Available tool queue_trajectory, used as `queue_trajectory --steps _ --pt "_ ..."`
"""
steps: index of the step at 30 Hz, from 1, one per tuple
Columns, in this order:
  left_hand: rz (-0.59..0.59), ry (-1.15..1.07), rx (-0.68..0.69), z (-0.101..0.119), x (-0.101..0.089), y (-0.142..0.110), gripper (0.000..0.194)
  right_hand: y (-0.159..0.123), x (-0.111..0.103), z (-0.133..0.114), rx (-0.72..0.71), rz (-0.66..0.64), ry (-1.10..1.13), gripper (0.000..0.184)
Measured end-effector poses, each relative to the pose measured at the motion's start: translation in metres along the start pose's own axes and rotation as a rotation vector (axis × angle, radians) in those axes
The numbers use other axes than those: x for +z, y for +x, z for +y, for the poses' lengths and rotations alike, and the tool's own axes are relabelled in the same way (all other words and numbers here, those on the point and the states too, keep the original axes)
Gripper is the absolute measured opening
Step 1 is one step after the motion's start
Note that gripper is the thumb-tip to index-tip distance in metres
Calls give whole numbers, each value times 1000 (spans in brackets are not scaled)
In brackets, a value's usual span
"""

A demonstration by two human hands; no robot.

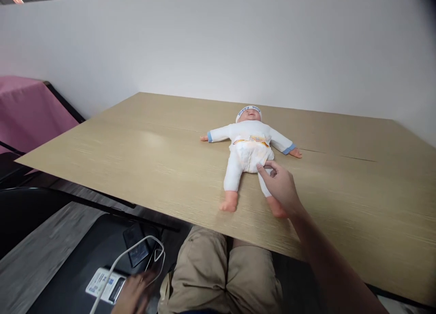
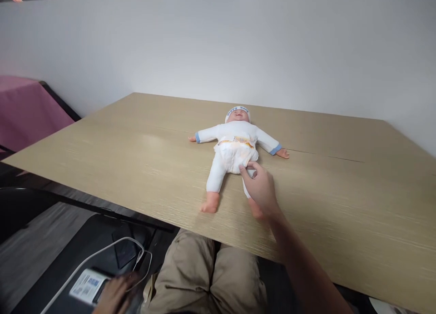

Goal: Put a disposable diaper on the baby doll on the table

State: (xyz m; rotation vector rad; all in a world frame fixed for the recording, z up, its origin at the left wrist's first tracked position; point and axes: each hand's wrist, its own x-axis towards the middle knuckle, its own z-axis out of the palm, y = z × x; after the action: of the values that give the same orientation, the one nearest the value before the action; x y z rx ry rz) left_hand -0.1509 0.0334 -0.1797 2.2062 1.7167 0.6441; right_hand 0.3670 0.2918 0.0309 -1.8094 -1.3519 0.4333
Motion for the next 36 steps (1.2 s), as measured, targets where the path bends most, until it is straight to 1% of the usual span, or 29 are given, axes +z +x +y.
queue_trajectory --steps 1,2,3,5,8,10,13,16,18,19,20,21,22,23,25,26,27,28,29,30,31,32,33,34,36 --pt "27 91 -193 -29 0 -12 48 0 0 1 -4 -2 -3 54" --pt "48 177 -332 -52 0 -17 51 1 1 3 -5 -3 -5 54" --pt "67 246 -435 -69 0 -17 54 1 1 4 -6 -5 -6 55" --pt "47 324 -527 -90 3 -9 59 3 1 8 -10 -5 -4 57" --pt "-28 350 -548 -98 11 4 64 5 1 13 -27 4 6 57" --pt "-42 339 -558 -99 15 7 66 5 2 15 -37 0 14 57" --pt "-9 281 -560 -98 16 6 63 6 2 18 -47 3 14 57" --pt "87 198 -536 -84 12 5 61 7 2 19 -52 10 11 57" --pt "203 131 -504 -64 11 1 58 7 2 19 -50 8 12 56" --pt "246 86 -464 -50 11 -2 54 6 2 18 -49 6 13 55" --pt "263 32 -399 -34 10 -5 47 6 1 18 -50 2 12 55" --pt "239 -34 -299 -15 10 -7 37 6 1 17 -49 -1 9 54" --pt "170 -101 -166 6 9 -8 27 5 0 16 -49 -2 3 53" --pt "91 -164 1 28 8 -6 22 5 0 14 -48 -2 -6 52" --pt "-12 -234 381 78 4 11 29 4 -1 12 -54 5 -23 50" --pt "21 -261 587 104 1 27 29 4 -1 12 -64 10 -26 49" --pt "27 -256 694 132 -4 47 27 4 -2 11 -79 14 -25 48" --pt "19 -278 817 159 -9 71 21 4 -2 12 -93 17 -23 46" --pt "47 -319 856 185 -16 98 15 4 -1 12 -104 16 -19 45" --pt "65 -343 834 211 -23 127 13 5 -1 13 -108 15 -14 45" --pt "56 -347 803 235 -31 157 16 5 -1 14 -106 13 -9 46" --pt "34 -330 720 256 -39 188 16 6 0 15 -102 11 -2 47" --pt "29 -308 608 274 -45 218 15 7 1 17 -96 8 8 49" --pt "29 -285 514 288 -50 246 17 8 1 18 -91 5 21 51" --pt "50 -270 382 308 -52 300 24 11 3 21 -85 -12 57 53"
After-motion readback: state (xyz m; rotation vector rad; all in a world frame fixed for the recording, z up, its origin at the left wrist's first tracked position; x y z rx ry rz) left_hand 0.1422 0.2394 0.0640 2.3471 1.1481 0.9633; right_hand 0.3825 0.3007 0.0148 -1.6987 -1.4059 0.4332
